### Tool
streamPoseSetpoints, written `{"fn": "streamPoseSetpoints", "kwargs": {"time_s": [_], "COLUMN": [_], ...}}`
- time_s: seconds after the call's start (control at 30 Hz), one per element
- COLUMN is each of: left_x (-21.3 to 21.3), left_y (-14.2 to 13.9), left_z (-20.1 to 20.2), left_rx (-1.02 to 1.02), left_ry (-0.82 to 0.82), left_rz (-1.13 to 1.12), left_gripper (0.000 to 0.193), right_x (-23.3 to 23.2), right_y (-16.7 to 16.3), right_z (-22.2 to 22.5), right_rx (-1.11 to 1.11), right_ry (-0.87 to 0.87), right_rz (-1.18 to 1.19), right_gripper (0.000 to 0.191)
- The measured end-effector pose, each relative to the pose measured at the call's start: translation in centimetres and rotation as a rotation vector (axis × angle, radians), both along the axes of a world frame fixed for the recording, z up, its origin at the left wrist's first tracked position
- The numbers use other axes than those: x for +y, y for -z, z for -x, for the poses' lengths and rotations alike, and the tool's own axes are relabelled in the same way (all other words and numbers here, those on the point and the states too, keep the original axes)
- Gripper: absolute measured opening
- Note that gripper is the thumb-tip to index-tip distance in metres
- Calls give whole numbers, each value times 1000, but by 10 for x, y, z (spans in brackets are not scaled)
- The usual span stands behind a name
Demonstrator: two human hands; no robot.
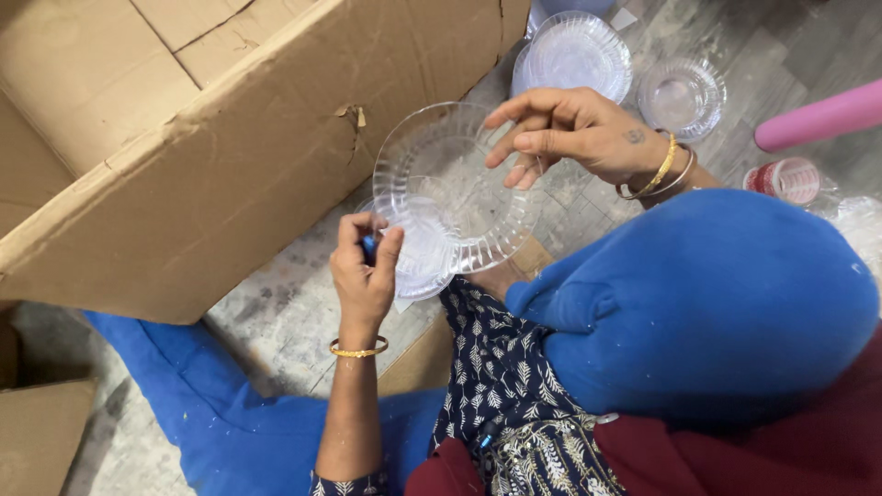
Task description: The person sits on the floor and uses a blue marker to write on the surface of clear plastic plates. They handle the plates one at a time, mark them, and place them into a stack nearby.
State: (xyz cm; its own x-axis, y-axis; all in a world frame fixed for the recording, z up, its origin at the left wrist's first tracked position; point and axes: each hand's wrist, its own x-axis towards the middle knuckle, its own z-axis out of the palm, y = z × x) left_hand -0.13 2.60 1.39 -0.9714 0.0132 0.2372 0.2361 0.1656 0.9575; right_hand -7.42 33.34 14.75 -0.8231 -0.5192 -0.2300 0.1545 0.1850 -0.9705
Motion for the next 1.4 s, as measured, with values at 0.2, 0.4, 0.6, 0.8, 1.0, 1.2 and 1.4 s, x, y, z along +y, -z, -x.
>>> {"fn": "streamPoseSetpoints", "kwargs": {"time_s": [0.2,0.4,0.6,0.8,1.0,1.2,1.4], "left_x": [26,42,56,48,23,0,-7], "left_y": [6,3,5,17,32,27,17], "left_z": [-10,-20,-30,-36,-30,-28,-24], "left_rx": [-90,-71,-150,-121,-2,-1,-30], "left_ry": [-21,-237,-130,-149,-240,-358,-431], "left_rz": [-498,-682,-721,-641,-614,-606,-490], "left_gripper": [12,15,20,21,23,24,24], "right_x": [2,-3,-7,-12,13,69,91], "right_y": [8,17,21,14,15,19,45], "right_z": [-2,-5,-6,-5,18,50,41], "right_rx": [4,51,40,141,182,213,449], "right_ry": [-19,-205,-158,-67,282,904,1075], "right_rz": [51,62,68,-14,17,-38,-799], "right_gripper": [31,35,28,27,20,10,22]}}
